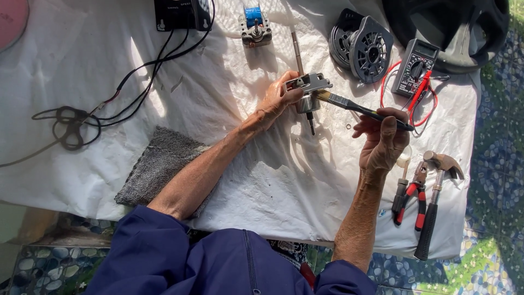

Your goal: Cleaning a small electric motor assembly using a brush and a small metal tool to remove dust and debris.

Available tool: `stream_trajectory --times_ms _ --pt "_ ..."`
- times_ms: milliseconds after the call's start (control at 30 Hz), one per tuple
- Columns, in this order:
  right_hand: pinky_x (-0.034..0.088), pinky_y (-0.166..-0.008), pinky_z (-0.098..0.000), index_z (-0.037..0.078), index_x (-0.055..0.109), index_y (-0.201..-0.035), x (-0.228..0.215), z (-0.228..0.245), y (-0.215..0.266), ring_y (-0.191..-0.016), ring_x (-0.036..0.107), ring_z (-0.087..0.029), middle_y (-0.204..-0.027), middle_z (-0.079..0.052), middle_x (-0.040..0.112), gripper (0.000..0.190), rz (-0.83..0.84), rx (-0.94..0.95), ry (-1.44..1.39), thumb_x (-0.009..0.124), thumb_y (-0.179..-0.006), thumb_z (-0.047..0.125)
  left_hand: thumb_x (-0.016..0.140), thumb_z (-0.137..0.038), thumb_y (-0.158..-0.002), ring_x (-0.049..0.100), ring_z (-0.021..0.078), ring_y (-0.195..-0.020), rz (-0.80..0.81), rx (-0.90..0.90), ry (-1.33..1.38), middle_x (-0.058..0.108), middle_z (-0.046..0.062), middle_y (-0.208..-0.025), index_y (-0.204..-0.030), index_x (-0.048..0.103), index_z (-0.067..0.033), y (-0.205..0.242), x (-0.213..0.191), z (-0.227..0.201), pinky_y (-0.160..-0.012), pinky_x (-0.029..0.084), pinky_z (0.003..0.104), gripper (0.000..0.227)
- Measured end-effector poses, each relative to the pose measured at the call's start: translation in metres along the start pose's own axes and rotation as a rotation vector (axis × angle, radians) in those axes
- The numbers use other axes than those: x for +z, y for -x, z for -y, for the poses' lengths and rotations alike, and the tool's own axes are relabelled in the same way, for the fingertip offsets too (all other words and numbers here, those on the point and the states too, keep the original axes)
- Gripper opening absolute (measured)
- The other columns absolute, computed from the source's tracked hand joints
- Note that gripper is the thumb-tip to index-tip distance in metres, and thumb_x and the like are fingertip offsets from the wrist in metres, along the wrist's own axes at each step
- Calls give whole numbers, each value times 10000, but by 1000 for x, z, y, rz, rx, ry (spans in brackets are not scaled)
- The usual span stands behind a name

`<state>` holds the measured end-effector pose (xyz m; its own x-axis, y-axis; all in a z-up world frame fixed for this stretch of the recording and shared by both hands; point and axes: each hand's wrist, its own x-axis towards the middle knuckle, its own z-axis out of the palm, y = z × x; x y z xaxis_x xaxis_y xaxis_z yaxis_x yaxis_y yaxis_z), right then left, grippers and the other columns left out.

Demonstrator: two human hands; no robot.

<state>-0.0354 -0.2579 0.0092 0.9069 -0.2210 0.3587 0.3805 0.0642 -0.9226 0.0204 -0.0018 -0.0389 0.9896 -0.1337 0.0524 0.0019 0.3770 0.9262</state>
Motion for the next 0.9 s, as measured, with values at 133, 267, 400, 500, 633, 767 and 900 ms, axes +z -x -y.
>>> stream_trajectory --times_ms 133,267,400,500,633,767,900 --pt "598 -538 -336 -27 569 -1102 26 10 6 -695 739 -311 -843 -296 693 415 -2 -61 90 585 -1059 385 811 -585 -700 575 139 -867 30 11 -85 620 12 -891 -1139 672 -194 6 2 -12 -748 525 306 604" --pt "609 -561 -325 -24 584 -1077 23 6 6 -697 743 -291 -813 -282 698 410 -17 -75 105 576 -1065 386 808 -609 -703 581 138 -882 44 -3 -70 623 10 -924 -1159 666 -197 10 5 -23 -775 524 296 631" --pt "620 -567 -349 -31 583 -1063 21 3 5 -677 741 -299 -790 -288 695 408 -31 -100 95 554 -1076 376 815 -640 -693 595 142 -895 82 5 -102 644 12 -929 -1152 677 -202 -1 -5 5 -780 527 297 650" --pt "623 -569 -339 -15 577 -1051 18 -2 4 -668 735 -280 -776 -265 693 383 -29 -71 51 553 -1076 366 816 -621 -697 600 159 -900 98 4 -167 659 31 -932 -1163 683 -215 -3 -9 19 -794 526 313 632" --pt "620 -574 -329 -8 587 -1051 27 1 7 -661 730 -261 -766 -251 696 360 -45 -95 88 559 -1080 349 808 -566 -727 617 224 -897 101 22 -254 667 85 -940 -1187 674 -217 -6 -6 22 -801 518 370 594" --pt "631 -581 -362 -20 590 -1039 28 -2 5 -659 737 -292 -759 -270 690 336 -46 -101 70 563 -1074 313 801 -619 -694 621 255 -940 81 -20 -280 696 98 -981 -1202 664 -249 -3 -2 12 -853 506 387 643" --pt "626 -581 -375 -19 598 -1028 37 2 10 -652 735 -297 -756 -279 692 328 -52 -149 106 587 -1060 308 809 -604 -699 637 268 -970 61 -48 -311 715 101 -1029 -1219 658 -276 2 1 9 -880 503 397 633"
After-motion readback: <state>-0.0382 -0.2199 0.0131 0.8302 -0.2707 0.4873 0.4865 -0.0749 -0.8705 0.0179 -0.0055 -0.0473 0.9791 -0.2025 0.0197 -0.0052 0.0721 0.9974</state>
